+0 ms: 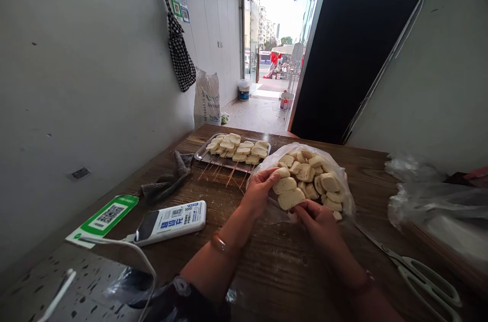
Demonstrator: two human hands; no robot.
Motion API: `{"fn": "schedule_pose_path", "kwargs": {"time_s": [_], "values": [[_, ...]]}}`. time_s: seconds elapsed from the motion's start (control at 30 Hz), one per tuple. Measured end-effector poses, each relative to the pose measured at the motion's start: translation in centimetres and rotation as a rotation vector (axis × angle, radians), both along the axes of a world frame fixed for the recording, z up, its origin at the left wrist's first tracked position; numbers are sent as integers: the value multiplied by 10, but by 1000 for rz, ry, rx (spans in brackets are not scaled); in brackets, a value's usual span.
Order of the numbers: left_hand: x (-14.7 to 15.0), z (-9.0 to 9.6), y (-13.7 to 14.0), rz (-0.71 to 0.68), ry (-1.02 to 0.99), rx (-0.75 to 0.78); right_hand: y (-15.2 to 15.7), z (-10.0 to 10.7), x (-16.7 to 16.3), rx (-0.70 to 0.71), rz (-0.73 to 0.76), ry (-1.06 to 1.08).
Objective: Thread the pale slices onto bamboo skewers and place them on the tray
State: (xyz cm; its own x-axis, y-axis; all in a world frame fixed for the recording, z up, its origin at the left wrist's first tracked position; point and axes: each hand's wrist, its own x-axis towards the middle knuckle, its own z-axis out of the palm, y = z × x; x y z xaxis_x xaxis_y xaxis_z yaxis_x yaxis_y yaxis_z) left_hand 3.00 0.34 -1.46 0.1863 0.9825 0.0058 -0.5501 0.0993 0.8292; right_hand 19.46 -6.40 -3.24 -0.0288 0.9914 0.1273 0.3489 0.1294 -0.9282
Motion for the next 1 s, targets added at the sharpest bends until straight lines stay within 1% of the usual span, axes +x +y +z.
{"fn": "schedule_pose_path", "kwargs": {"time_s": [0.33,0.63,0.77,1.0], "values": [[1,1,-2,-14,-19,-3,-1,1,-3,34,-40,-21],[4,-4,-2,-26,13,16,0,3,-4,17,-52,9],[5,-4,-3,-38,10,1,1,2,-3,-20,-36,70],[-4,9,-4,-63,-148,-81,8,-10,0,-42,7,237]]}}
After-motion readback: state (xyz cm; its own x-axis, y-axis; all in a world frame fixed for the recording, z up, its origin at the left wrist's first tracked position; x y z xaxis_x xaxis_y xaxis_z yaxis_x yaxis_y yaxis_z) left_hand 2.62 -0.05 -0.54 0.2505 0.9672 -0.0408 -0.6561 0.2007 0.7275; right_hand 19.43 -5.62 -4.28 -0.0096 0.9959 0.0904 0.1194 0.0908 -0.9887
